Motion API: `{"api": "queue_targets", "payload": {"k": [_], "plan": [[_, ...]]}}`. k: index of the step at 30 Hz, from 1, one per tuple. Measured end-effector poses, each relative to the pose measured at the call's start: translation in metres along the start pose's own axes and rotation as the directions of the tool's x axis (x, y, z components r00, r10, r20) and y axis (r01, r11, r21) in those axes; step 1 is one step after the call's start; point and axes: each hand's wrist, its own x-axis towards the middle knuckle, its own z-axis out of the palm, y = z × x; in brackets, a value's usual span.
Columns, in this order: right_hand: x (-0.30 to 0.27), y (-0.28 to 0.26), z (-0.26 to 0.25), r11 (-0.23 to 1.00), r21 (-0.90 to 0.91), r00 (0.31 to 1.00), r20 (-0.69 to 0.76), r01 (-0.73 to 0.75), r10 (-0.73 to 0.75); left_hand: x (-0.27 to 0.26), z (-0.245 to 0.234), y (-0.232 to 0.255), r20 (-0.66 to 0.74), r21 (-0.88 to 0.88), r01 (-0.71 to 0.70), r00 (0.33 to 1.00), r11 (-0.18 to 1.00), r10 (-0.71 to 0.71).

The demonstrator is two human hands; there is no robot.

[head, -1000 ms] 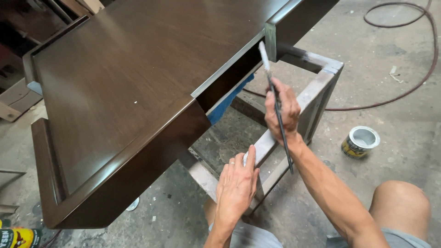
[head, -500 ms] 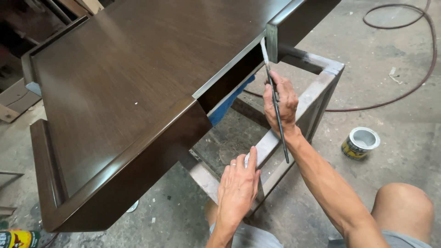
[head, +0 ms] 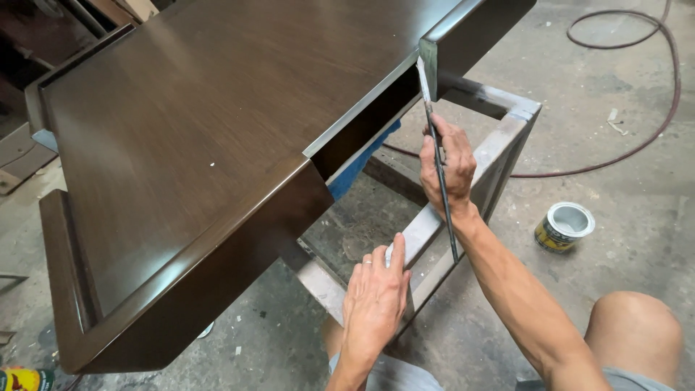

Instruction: The person paints the edges and corners of a dark brown wooden table using a paintbrush and white paint. They repeatedly dip the brush into a small paint can and apply paint to the table's perimeter while kneeling beside it.

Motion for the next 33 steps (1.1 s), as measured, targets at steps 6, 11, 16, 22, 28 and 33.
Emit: {"api": "queue_targets", "payload": {"k": [6,11,16,22,28,33], "plan": [[0.003,0.001,0.002,1.000,0.017,1.000,0.007,0.005,-0.006,-0.001,0.003,0.000,-0.009,-0.026,0.021,1.000,0.999,-0.022],[0.003,0.000,0.003,1.000,0.026,1.000,0.016,-0.003,0.003,-0.002,0.004,0.000,-0.032,0.002,0.011,0.999,1.000,-0.011],[0.004,-0.002,0.006,0.999,0.035,0.999,0.033,0.023,-0.024,-0.001,0.001,0.000,-0.042,0.012,0.002,0.999,1.000,-0.002],[-0.012,-0.025,-0.022,0.990,0.073,0.990,0.065,0.123,-0.128,-0.002,0.005,0.000,-0.071,-0.022,0.011,0.997,1.000,-0.012],[-0.031,-0.022,-0.052,0.981,0.164,0.995,0.044,-0.101,0.095,-0.002,-0.003,-0.001,-0.062,0.027,0.024,0.998,0.999,-0.023],[0.000,0.013,-0.063,0.690,0.662,0.926,0.013,-0.291,0.378,-0.004,-0.001,0.007,-0.037,0.006,0.062,0.997,0.998,-0.062]]}}
